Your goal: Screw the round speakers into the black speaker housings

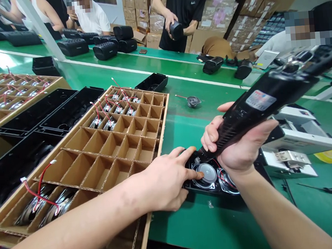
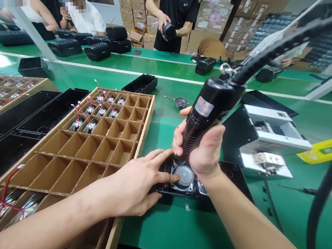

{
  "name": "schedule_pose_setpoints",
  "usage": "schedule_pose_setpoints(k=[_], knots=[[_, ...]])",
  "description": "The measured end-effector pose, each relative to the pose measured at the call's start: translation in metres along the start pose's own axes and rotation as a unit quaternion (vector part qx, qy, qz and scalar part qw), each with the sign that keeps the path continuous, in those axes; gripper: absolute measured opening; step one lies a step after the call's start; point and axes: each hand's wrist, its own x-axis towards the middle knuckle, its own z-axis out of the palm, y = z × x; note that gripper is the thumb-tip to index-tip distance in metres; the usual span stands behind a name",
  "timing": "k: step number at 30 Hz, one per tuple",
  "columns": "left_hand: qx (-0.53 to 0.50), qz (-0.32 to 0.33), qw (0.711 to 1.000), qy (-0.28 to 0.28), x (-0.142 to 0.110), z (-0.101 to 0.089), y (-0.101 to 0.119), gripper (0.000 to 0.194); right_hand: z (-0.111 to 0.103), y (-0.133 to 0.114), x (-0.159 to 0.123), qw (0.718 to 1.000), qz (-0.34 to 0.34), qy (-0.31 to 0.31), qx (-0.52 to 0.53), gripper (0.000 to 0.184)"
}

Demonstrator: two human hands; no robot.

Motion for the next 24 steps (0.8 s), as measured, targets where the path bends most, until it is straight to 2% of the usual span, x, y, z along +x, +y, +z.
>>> schedule_pose_setpoints(k=[10, 16, 18, 20, 24], knots=[[-0.020, 0.000, 1.000, 0.021, -0.001, -0.001, 0.000, 0.061, -0.004, 0.008, -0.004, 0.998, 0.042, -0.044, 0.022, 0.069], [-0.031, -0.027, 0.999, 0.007, 0.000, -0.001, 0.003, 0.066, -0.001, 0.011, -0.002, 0.997, 0.029, -0.053, 0.039, 0.065], [-0.033, -0.037, 0.999, -0.003, -0.002, -0.001, 0.003, 0.070, -0.002, -0.003, 0.000, 0.998, 0.010, -0.039, 0.044, 0.062], [-0.035, -0.048, 0.998, -0.011, -0.005, -0.001, 0.002, 0.075, -0.012, -0.029, 0.003, 0.998, -0.029, -0.011, 0.047, 0.062], [-0.011, -0.035, 0.999, 0.015, -0.007, 0.004, -0.008, 0.085, -0.058, -0.100, 0.004, 0.990, -0.130, 0.018, -0.042, 0.060]])
